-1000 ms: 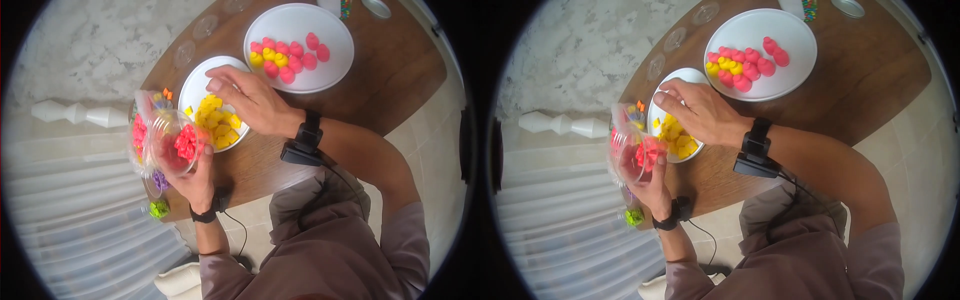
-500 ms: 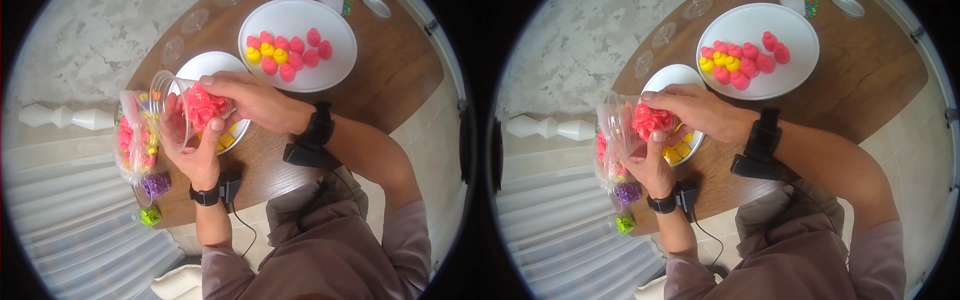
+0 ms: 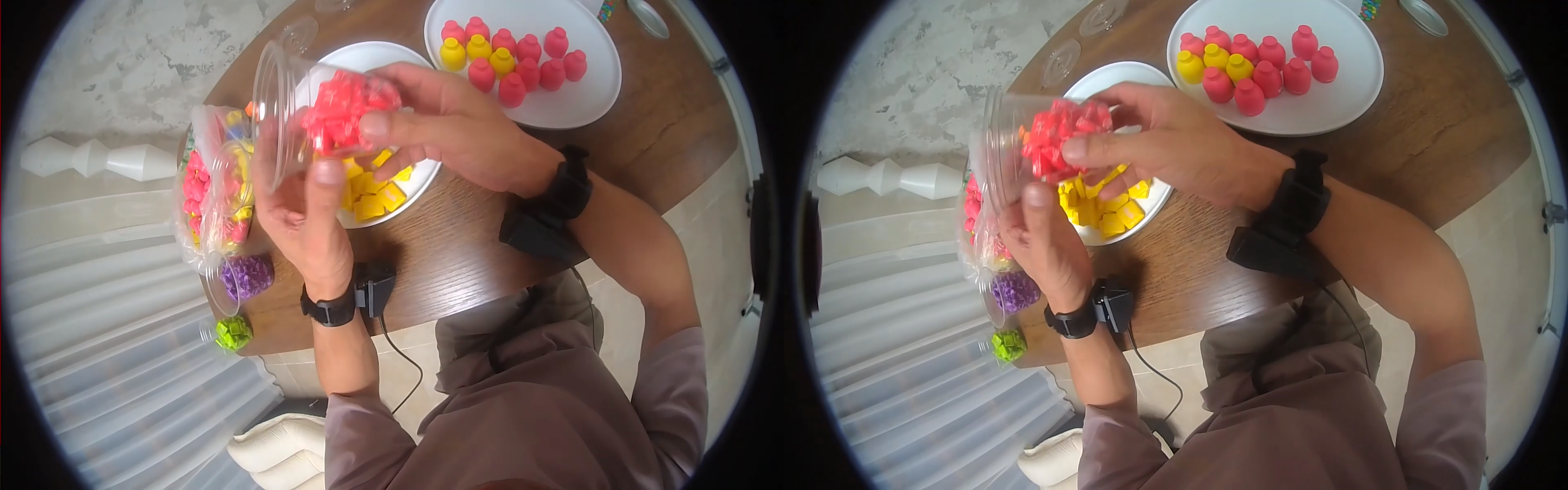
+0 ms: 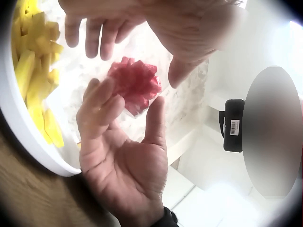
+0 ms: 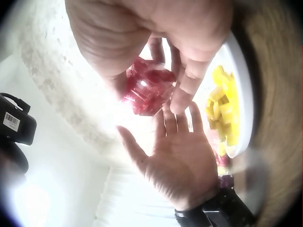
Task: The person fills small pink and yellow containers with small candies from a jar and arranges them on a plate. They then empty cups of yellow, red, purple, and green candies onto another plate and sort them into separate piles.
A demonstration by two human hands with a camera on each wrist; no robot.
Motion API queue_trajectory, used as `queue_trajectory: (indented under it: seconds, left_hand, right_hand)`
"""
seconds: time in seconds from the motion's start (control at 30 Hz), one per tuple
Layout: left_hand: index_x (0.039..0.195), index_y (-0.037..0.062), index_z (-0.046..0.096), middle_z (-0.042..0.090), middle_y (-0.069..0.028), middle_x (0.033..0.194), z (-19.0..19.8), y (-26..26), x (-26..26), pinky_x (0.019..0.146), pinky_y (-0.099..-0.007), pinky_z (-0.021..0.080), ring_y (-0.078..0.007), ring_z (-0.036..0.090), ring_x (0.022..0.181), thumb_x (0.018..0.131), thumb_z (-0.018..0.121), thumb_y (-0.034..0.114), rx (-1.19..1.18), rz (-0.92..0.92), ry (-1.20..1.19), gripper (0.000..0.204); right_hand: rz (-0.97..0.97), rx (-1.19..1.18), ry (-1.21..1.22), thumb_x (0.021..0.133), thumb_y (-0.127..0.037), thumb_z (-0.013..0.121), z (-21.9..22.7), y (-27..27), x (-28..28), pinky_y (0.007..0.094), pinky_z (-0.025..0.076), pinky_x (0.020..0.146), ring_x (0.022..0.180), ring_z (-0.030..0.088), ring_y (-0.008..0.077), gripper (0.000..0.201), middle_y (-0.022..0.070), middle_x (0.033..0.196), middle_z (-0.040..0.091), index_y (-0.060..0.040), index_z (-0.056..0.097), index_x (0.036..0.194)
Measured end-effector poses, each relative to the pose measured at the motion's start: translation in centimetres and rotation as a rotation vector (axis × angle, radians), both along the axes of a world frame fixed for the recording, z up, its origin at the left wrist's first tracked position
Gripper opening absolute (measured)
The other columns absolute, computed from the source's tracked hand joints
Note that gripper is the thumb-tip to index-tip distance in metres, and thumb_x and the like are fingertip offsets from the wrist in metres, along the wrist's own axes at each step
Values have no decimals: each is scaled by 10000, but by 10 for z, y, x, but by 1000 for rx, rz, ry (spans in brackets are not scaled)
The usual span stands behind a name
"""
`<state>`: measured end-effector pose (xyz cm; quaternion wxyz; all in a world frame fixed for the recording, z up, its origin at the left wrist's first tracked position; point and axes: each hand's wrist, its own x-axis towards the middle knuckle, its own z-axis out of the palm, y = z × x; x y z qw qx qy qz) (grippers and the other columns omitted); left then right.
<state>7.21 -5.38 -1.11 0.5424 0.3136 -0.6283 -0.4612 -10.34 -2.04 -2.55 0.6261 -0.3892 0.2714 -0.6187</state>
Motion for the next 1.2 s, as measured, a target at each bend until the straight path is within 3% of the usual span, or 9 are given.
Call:
queue_trajectory:
  seconds: [0.13,0.33,0.47,0.57,0.8,0.83,0.87,1.1,1.2]
  left_hand:
    - [1425,-63,477,565,-207,1373,-3,-17,12,1100,-440,372,-271,526,1296,1017,556,462,-38,83,160,669]
    - [1323,-60,547,614,-166,1287,1,-28,17,1093,-407,370,-250,552,1222,1065,461,473,41,338,4,598]
    - [1340,-88,534,621,-192,1284,-8,-31,20,1115,-406,358,-259,555,1233,1063,452,516,80,252,-61,670]
    - [1269,-115,612,615,-239,1316,-12,-33,21,1133,-424,331,-282,540,1276,1071,405,525,1,269,-297,701]
    - [1311,-142,573,620,-295,1301,-8,-30,16,1082,-425,384,-339,562,1237,1060,329,612,28,257,-594,832]
    - [1312,-150,565,624,-307,1288,-7,-30,16,1069,-423,394,-346,572,1218,1058,325,621,46,244,-637,847]
    - [1312,-150,565,624,-307,1288,-7,-30,17,1069,-423,394,-346,572,1218,1058,325,621,45,247,-638,847]
    - [1188,-150,615,652,-288,1202,-3,-26,15,1032,-423,416,-345,593,1168,1048,323,642,59,310,-640,855]
    - [1187,-143,619,653,-282,1200,-9,-32,20,1054,-429,399,-339,587,1182,1047,314,646,27,347,-580,857]
  right_hand:
    - [-136,8,-46,888,-224,806,0,-3,-2,321,627,804,1036,701,215,584,142,1173,641,41,529,1328]
    - [-263,-14,60,852,-179,833,-7,-7,-6,344,631,819,1040,698,242,702,184,1235,607,77,447,1378]
    - [-297,-10,102,847,-144,832,-9,-6,-5,350,630,837,1062,687,243,728,203,1270,590,92,415,1395]
    - [-330,-7,123,844,-128,829,-9,-5,-1,347,630,838,1090,673,248,745,215,1291,579,92,398,1410]
    - [-325,-16,164,836,-107,829,-14,-6,-2,355,632,841,1140,653,270,755,232,1342,544,92,395,1420]
    - [-336,-10,190,863,-104,805,-15,-6,-2,342,621,855,1149,653,245,710,181,1334,575,60,414,1433]
    - [-347,-5,216,891,-101,780,-15,-6,-2,329,611,870,1157,653,220,668,130,1325,606,27,432,1446]
    - [-376,-9,237,894,-106,778,-11,-5,-2,324,614,855,1156,653,213,650,129,1329,604,25,446,1436]
    - [-405,-53,243,846,-146,828,-13,-7,-3,340,636,796,1110,670,261,732,214,1294,593,88,427,1413]
